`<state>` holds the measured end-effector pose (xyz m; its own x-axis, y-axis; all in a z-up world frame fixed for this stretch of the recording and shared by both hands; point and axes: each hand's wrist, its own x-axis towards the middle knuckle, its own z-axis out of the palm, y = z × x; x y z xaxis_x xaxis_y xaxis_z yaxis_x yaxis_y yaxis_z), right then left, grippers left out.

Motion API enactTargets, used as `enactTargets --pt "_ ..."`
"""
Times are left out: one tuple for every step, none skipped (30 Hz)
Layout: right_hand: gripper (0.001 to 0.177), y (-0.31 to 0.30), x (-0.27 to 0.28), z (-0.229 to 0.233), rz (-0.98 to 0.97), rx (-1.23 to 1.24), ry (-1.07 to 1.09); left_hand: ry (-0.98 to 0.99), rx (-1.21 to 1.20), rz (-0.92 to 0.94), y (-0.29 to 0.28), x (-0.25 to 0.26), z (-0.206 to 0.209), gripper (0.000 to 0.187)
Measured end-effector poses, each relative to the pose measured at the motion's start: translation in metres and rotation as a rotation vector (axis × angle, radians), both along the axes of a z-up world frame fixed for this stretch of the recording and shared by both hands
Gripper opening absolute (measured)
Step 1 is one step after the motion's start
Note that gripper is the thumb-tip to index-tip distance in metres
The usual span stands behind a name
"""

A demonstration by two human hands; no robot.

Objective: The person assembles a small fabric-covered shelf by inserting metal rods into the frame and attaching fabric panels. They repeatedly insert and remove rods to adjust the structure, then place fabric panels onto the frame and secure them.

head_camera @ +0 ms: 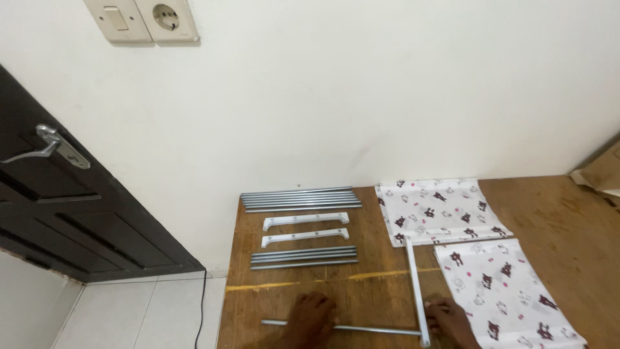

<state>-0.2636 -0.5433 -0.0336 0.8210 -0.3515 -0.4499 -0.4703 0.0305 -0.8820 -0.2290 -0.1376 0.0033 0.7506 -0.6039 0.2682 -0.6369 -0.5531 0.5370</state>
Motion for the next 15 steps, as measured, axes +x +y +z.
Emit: enactTargets --pt "0.022 0.005 -0.005 -0.004 -0.018 0.153 0.008 0.048 -0.052 -0.052 -0.006 -0.01 -0.001 0.033" --pt "0.022 0.006 -0.011 -0.005 -0.037 0.307 0.015 0.056 -0.024 -0.07 -0.011 -0.015 -0.002 0.029" --pt "0.022 0.007 -0.015 -0.006 -0.033 0.32 0.047 0.064 0.005 -0.087 -0.015 -0.018 -0.002 0.025" --pt "0.022 0.011 -0.015 -0.006 -0.03 0.331 0.082 0.074 0.033 -0.105 -0.02 -0.021 -0.002 0.021" --pt "0.023 0.012 -0.016 -0.004 -0.028 0.342 0.118 0.069 0.057 -0.087 -0.023 -0.021 -0.003 0.018" --pt "0.025 0.013 -0.014 -0.001 -0.021 0.37 0.085 0.065 0.085 -0.065 -0.024 -0.019 -0.001 0.016" --pt "0.027 0.014 -0.01 0.004 -0.013 0.398 0.053 0.061 0.112 -0.043 -0.026 -0.019 0.0 0.015" --pt "0.03 0.015 -0.007 0.009 -0.003 0.428 0.025 0.05 0.094 -0.003 -0.027 -0.019 0.002 0.016" --pt "0.03 0.012 -0.004 0.014 0.012 0.355 0.035 0.039 0.076 0.037 -0.028 -0.014 0.008 0.016" --pt "0.031 0.008 0.003 0.023 0.032 0.284 0.044 0.028 0.06 0.082 -0.028 -0.008 0.016 0.017" --pt "0.032 0.007 0.011 0.032 0.052 0.212 0.053 -0.049 -0.004 0.087 -0.028 -0.004 0.027 0.019" --pt "0.032 0.007 0.018 0.044 0.061 0.203 0.018 -0.128 -0.067 0.092 -0.028 0.002 0.04 0.02" --pt "0.033 0.004 0.024 0.059 0.07 0.195 -0.018 -0.112 -0.089 0.11 -0.029 0.005 0.055 0.019" --pt "0.035 0.007 0.031 0.073 0.081 0.187 -0.056 -0.098 -0.11 0.129 -0.032 0.007 0.071 0.018" --pt "0.033 0.012 0.035 0.087 0.056 0.217 -0.085 -0.16 -0.113 0.141 -0.034 0.007 0.087 0.02"
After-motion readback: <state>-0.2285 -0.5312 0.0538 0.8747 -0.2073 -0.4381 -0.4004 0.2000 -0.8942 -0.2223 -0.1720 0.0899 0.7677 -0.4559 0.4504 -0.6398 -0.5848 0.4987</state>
